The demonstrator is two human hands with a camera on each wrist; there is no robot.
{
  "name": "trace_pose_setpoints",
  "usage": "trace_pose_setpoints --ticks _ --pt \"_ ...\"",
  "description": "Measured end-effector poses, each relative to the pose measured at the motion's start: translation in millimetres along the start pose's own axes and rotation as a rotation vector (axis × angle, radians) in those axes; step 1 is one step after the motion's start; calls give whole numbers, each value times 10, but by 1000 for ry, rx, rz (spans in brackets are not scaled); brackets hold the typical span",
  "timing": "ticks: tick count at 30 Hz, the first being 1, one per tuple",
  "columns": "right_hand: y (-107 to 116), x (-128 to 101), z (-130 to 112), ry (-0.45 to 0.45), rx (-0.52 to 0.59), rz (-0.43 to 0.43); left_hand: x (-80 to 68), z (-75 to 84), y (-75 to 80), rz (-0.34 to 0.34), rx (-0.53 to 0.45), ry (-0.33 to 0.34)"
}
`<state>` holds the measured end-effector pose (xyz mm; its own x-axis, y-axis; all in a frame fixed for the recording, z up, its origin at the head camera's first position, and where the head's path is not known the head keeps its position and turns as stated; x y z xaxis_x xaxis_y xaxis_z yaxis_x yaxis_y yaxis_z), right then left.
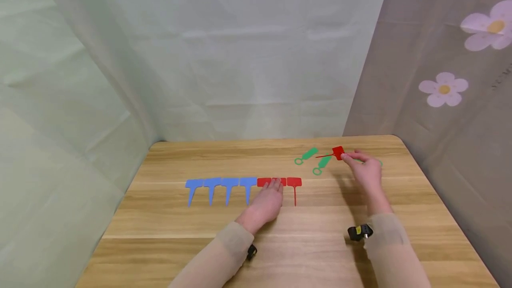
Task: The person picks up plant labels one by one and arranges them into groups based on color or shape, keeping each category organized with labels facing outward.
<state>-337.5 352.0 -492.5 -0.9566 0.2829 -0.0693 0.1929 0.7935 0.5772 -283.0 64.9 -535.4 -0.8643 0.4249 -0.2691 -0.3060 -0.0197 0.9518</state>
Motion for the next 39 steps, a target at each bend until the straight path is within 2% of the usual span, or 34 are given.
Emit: trace_pose_setpoints --ticks 5,13,20,26,39 --pt "-82 -62 -67 26 -10 -49 -2 -21 2 -7 -5 2" --pt "-157 -107 -153 115 -53 -96 -4 -55 2 -9 -10 5" --pt "-262 -136 -181 183 -104 -203 -12 -54 1 -5 -16 6" --pt "-327 -188 -202 202 -137 -274 -8 -51 -9 -7 -18 4" --pt "-435 -191 -245 279 -238 -306 -7 -33 11 2 -11 5"
Point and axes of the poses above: each hand's wrist, its own x-axis towards the middle knuckle, its own y-axis out of the back of the hand, z = x × y, the point moved 9 cm from there along x, towards the middle knuckle, and after that the axes turned 11 degrees about -x, right-handed, at the moved point
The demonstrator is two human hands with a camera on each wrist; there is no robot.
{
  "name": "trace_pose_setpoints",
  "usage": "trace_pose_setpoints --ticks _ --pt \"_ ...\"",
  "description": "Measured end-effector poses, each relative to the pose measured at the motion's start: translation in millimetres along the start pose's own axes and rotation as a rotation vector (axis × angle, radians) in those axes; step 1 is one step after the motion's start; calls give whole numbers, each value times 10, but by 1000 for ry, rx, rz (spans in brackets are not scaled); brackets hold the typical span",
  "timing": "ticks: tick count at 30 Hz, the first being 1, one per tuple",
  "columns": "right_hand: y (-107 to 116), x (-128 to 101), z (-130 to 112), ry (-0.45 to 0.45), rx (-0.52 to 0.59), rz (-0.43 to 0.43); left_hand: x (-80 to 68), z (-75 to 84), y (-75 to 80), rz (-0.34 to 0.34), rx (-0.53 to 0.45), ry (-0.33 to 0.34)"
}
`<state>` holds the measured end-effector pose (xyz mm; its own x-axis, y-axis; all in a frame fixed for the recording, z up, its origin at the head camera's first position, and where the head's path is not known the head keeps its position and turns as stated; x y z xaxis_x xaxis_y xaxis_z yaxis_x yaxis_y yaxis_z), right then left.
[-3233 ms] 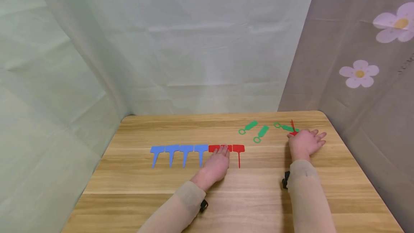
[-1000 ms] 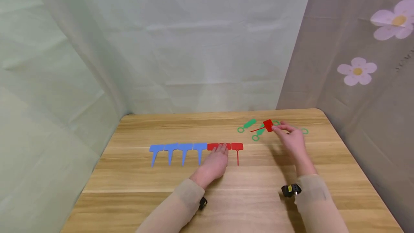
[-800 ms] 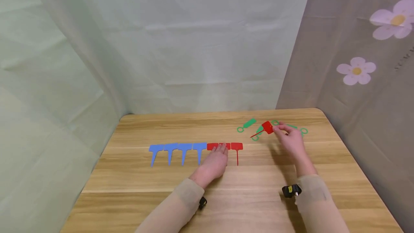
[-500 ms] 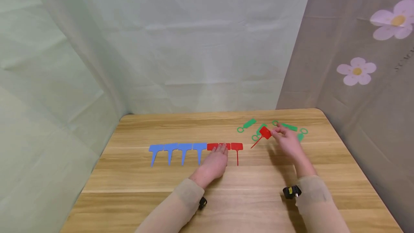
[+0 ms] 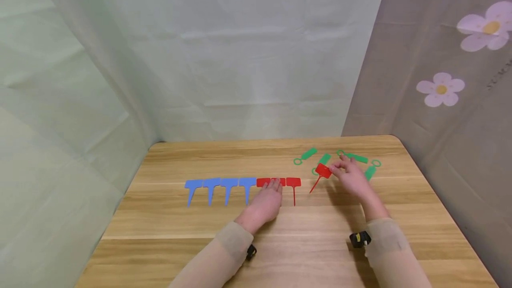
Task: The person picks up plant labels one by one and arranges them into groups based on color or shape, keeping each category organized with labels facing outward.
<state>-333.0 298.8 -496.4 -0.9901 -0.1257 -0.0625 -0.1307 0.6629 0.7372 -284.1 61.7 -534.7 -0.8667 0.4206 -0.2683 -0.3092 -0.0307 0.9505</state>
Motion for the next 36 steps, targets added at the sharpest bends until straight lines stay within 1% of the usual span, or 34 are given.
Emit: trace_pose_setpoints --ticks 8,12,20,28,36 --pt "-58 20 -93 51 -89 -31 -16 3 10 -2 -5 -2" --pt "-130 56 -105 49 -145 -45 -8 0 2 0 -1 -3" --pt "-246 84 -135 48 -179 -78 2 1 -9 -9 6 3" --pt "-307 127 -216 69 -231 -46 11 9 -8 -8 9 2" --pt "-358 176 -300 93 -366 -10 10 21 -11 -6 9 4"
Point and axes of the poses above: each hand's wrist, its own x-axis towards the middle knuckle, its own y-axis out of the back of the hand, z = x × y, the point moved 9 cm from there along x, towards the middle knuckle, and after that the axes turned 11 degrees about -x, right-handed, at the moved point
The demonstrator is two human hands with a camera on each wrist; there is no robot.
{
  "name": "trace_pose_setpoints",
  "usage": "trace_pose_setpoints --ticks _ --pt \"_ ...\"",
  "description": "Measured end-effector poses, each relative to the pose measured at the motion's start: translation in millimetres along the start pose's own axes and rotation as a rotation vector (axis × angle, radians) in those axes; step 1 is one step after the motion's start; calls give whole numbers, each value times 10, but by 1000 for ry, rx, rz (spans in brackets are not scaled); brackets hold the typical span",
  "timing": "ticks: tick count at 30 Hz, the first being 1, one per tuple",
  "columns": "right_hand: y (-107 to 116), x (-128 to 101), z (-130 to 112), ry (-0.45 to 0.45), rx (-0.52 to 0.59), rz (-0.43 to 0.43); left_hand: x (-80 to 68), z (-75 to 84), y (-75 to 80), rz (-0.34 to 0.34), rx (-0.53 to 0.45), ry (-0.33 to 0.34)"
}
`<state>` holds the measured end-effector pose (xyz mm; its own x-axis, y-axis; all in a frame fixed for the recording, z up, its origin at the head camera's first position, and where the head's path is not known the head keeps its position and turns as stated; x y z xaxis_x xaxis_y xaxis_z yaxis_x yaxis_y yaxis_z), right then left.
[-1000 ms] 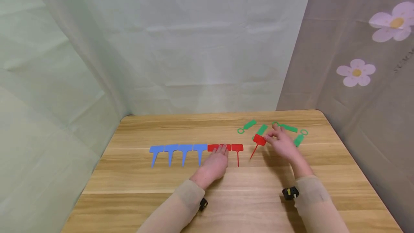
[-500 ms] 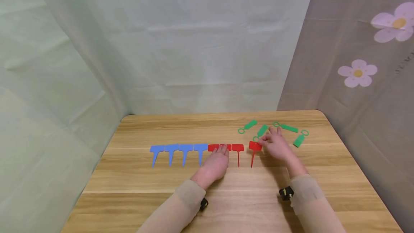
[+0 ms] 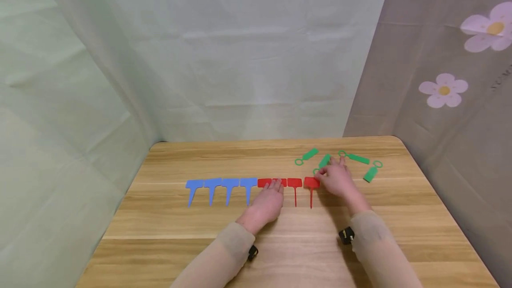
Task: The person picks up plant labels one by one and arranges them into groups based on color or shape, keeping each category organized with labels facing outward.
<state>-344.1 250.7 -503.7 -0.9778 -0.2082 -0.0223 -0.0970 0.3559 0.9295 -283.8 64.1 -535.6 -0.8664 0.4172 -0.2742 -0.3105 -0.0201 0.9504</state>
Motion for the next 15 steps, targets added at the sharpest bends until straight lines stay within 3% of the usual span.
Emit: trace_pose_setpoints --ticks 15 --pt "-57 73 -19 -35 -82 -28 2 20 -12 -6 13 4"
Point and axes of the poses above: each hand's wrist, its own x-axis towards the middle knuckle, its own y-axis out of the back of the hand, z = x × y, the point moved 9 cm from there along x, towards the middle knuckle, and after that the axes turned 11 degrees about -x, right-handed, at the moved point
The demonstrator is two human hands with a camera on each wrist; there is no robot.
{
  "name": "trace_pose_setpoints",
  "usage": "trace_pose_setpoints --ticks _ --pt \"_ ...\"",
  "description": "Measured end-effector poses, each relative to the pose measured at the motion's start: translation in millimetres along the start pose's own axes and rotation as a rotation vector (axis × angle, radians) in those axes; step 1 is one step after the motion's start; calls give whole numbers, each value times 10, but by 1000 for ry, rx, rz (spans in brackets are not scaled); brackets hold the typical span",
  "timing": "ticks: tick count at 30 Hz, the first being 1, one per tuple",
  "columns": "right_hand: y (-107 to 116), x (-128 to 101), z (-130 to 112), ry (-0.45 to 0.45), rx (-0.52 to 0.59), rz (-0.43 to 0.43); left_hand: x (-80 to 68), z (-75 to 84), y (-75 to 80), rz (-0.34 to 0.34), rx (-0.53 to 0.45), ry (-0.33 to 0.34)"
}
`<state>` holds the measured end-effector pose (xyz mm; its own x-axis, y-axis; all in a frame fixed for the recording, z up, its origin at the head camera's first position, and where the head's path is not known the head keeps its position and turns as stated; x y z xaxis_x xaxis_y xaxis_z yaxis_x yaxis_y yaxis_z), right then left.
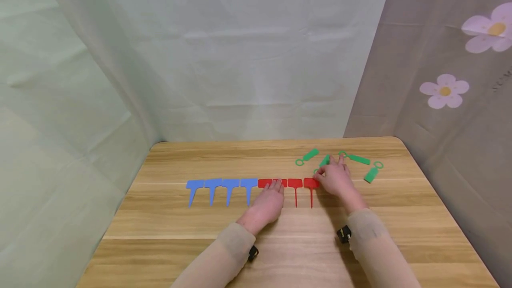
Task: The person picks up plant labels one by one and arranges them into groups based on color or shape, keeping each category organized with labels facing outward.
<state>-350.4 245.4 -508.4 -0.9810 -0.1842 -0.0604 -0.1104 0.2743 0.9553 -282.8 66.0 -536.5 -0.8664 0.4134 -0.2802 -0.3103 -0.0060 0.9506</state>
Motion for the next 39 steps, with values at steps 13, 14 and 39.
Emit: trace_pose_setpoints --ticks 13,14,39 --pt "-23 11 18 -16 -29 0 -36 11 38 -6 -11 4" --pt "-20 9 12 -17 -32 1 -34 10 34 -8 -10 4" --pt "-54 26 1 -32 4 -11 -33 5 26 9 -26 -2"
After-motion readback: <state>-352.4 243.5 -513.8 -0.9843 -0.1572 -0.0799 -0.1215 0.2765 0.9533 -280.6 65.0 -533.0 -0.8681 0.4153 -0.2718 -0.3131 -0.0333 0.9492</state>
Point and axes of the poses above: each hand's wrist, its own x-axis towards the middle knuckle, its own y-axis out of the back of the hand, z = x × y, the point moved 9 cm from there along x, towards the middle knuckle, and after that the axes turned 11 degrees about -x, right-handed, at the moved point
